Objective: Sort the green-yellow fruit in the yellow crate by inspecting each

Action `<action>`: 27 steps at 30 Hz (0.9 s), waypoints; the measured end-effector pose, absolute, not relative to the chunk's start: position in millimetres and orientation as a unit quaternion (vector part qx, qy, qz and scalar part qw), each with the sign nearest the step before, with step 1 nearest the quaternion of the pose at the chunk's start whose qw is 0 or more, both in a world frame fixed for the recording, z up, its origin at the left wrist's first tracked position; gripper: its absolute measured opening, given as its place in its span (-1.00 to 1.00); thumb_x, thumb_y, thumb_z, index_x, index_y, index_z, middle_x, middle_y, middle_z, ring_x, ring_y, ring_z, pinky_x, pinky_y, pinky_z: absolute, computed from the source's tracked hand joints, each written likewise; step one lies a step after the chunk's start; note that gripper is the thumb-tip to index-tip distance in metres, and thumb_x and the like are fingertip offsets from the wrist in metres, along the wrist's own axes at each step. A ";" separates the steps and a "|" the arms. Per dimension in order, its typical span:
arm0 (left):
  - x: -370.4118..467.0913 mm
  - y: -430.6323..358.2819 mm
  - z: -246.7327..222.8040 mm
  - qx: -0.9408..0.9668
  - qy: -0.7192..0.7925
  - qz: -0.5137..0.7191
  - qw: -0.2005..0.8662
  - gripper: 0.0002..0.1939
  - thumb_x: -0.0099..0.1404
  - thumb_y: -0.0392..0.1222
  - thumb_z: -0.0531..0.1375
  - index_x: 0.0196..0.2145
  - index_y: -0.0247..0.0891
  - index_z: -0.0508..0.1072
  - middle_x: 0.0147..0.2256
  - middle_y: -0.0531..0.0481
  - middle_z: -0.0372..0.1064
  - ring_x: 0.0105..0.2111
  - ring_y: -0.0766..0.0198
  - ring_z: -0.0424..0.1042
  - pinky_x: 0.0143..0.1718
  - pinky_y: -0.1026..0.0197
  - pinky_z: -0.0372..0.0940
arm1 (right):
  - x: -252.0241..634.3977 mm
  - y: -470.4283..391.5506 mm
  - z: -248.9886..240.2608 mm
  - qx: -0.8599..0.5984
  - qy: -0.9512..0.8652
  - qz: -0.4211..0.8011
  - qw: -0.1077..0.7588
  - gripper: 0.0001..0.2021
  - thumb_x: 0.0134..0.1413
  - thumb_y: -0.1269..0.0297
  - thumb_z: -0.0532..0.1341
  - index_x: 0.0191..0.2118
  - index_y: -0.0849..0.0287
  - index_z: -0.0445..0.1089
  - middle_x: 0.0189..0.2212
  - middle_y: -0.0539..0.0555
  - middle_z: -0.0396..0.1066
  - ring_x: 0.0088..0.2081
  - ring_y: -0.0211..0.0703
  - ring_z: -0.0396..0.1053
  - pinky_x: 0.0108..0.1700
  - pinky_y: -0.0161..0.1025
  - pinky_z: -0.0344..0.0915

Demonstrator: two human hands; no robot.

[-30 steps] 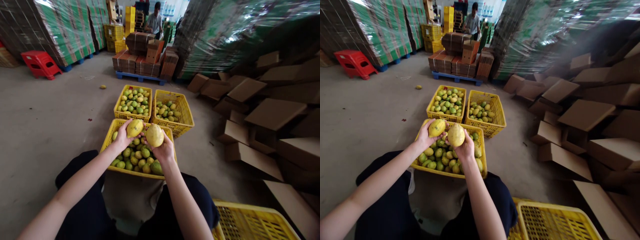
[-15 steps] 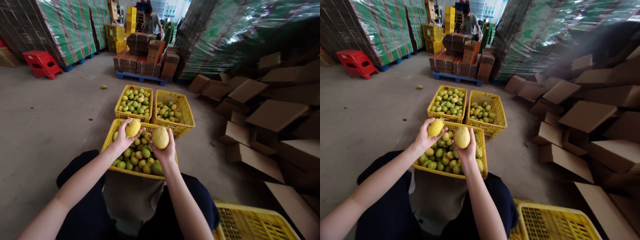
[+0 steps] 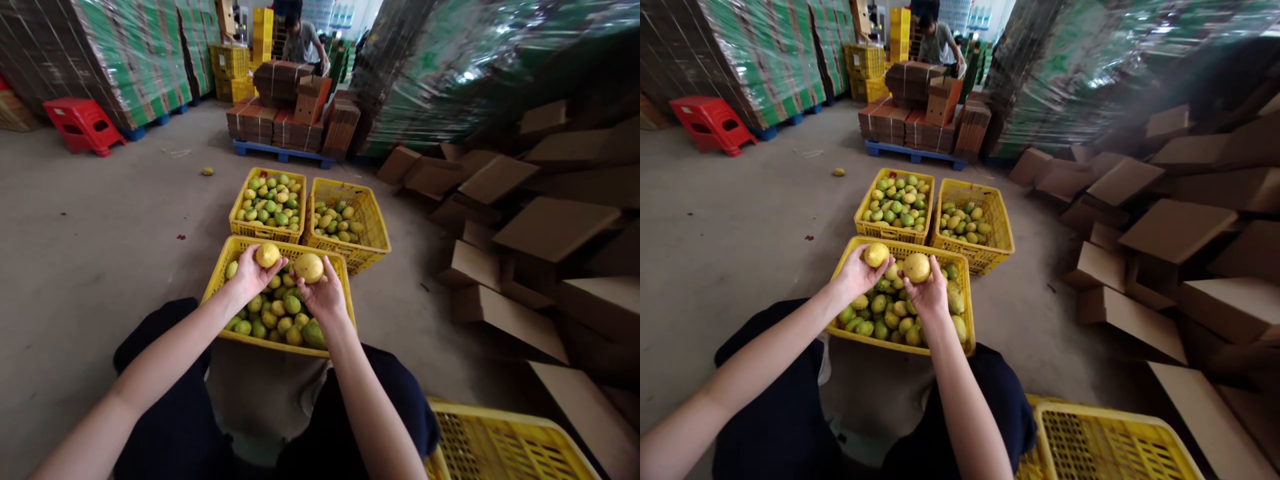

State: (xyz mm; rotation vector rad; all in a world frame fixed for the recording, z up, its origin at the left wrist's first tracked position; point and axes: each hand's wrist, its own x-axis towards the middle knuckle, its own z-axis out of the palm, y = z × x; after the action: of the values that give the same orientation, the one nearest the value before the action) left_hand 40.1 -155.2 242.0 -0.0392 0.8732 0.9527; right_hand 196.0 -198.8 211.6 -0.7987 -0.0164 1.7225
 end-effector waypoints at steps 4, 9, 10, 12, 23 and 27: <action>43.3 -155.8 236.0 0.008 0.410 0.425 0.807 -0.64 0.50 -0.12 -0.02 -0.03 -0.44 0.42 -0.44 -0.16 0.44 -0.46 0.22 0.52 -0.52 0.37 0.45 | 194.9 -196.3 206.9 -0.356 -0.007 0.731 0.582 -0.70 0.26 0.05 0.22 -0.18 0.24 0.41 -0.49 0.11 0.55 -0.51 -0.15 0.52 -0.56 -0.35 0.46; 43.2 -151.1 224.9 0.163 0.328 0.471 0.803 -0.76 0.27 -0.31 0.28 -0.09 -0.30 0.48 -0.26 -0.08 0.52 -0.31 0.22 0.53 -0.28 0.25 0.47 | 191.8 -197.4 205.9 -0.344 -0.079 0.691 0.632 -0.79 0.06 0.19 0.34 -0.21 0.17 0.44 -0.40 0.05 0.57 -0.39 -0.15 0.54 -0.40 -0.28 0.51; 42.4 -149.9 223.4 0.215 0.303 0.492 0.787 -0.66 0.15 -0.37 0.35 -0.09 -0.24 0.50 -0.20 -0.04 0.52 -0.25 0.23 0.53 -0.22 0.24 0.45 | 192.2 -197.9 206.5 -0.336 -0.100 0.677 0.647 -0.76 -0.01 0.21 0.38 -0.21 0.15 0.44 -0.35 0.03 0.58 -0.34 -0.15 0.54 -0.33 -0.25 0.53; 40.4 -148.0 221.6 0.316 0.259 0.523 0.748 -0.47 -0.06 -0.46 0.44 -0.10 -0.18 0.52 -0.10 0.01 0.51 -0.14 0.23 0.50 -0.09 0.24 0.39 | 194.2 -199.0 208.5 -0.325 -0.163 0.635 0.681 -0.62 -0.18 0.27 0.45 -0.15 0.09 0.46 -0.24 -0.03 0.58 -0.24 -0.16 0.54 -0.15 -0.20 0.52; 28.0 -147.7 223.6 0.504 0.205 0.562 0.623 -0.41 -0.25 -0.42 0.55 -0.25 -0.20 0.45 -0.12 0.01 0.47 -0.03 0.18 0.43 0.06 0.18 0.29 | 200.9 -214.8 215.5 -0.379 -0.551 0.299 0.681 -0.40 -0.18 0.38 0.50 0.05 -0.05 0.41 0.06 0.07 0.42 0.15 0.05 0.36 0.25 0.06 0.27; 29.3 -147.6 221.2 0.420 0.231 0.559 0.677 -0.41 -0.11 -0.34 0.51 -0.08 -0.18 0.50 -0.16 0.00 0.50 -0.10 0.16 0.48 0.02 0.15 0.34 | 195.8 -217.0 215.8 -0.365 -0.478 0.391 0.697 -0.41 -0.22 0.36 0.50 0.00 -0.05 0.37 0.06 0.03 0.42 0.08 0.00 0.38 0.13 -0.01 0.37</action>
State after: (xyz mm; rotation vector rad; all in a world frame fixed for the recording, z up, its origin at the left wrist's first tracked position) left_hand 29.3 -147.6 221.2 0.9432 0.5202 1.2554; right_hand 195.8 -217.0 215.8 -0.8147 -1.0661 0.8717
